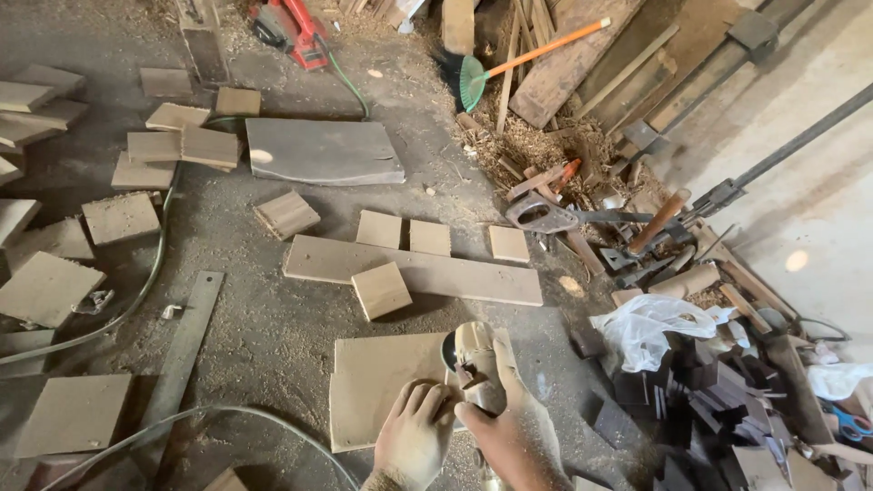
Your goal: Sanding the edges of wooden boards using a handheld angle grinder
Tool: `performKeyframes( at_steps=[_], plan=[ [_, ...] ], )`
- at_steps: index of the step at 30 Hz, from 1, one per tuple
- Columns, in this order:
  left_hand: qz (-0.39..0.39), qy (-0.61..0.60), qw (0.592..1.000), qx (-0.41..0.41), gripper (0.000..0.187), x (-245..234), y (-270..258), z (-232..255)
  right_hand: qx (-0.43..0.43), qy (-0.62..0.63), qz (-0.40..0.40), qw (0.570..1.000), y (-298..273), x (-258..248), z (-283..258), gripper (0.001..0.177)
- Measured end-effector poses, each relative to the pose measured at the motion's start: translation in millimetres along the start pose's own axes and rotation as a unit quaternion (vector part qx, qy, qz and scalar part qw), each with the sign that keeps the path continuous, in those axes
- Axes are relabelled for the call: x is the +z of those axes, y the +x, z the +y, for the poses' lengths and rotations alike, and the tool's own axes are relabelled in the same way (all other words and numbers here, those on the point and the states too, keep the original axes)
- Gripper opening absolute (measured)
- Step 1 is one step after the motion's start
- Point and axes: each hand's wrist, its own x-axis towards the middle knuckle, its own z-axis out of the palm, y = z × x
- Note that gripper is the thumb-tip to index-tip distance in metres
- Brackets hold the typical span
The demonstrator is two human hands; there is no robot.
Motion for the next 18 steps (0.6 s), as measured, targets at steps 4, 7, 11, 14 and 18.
performKeyframes(
  at_steps=[4, 7, 11, 14, 18],
  plan=[
    [-0.035, 0.078, 0.995, 0.052, 0.014, 2.8, -0.8, -4.6, -0.034, -0.035, 0.026, 0.998, 7.6, -0.5, 29.1, 0.105],
    [-0.049, 0.074, 0.993, 0.073, 0.027, 2.8, -2.9, -6.9, 0.004, -0.016, 0.042, 0.999, -2.8, -12.4, 32.3, 0.102],
    [-0.063, 0.061, 0.994, 0.061, 0.027, 5.9, -5.2, -8.9, -0.036, 0.024, 0.075, 0.996, 2.5, -6.1, 64.2, 0.098],
    [-0.057, 0.067, 0.994, 0.064, 0.029, 5.7, -6.1, -8.9, -0.098, 0.072, 0.106, 0.987, 6.5, 4.1, 90.7, 0.096],
    [-0.053, 0.05, 0.995, 0.062, 0.024, 10.7, -10.3, -11.6, -0.153, 0.097, 0.106, 0.978, 14.5, 17.7, 113.6, 0.098]
  ],
)
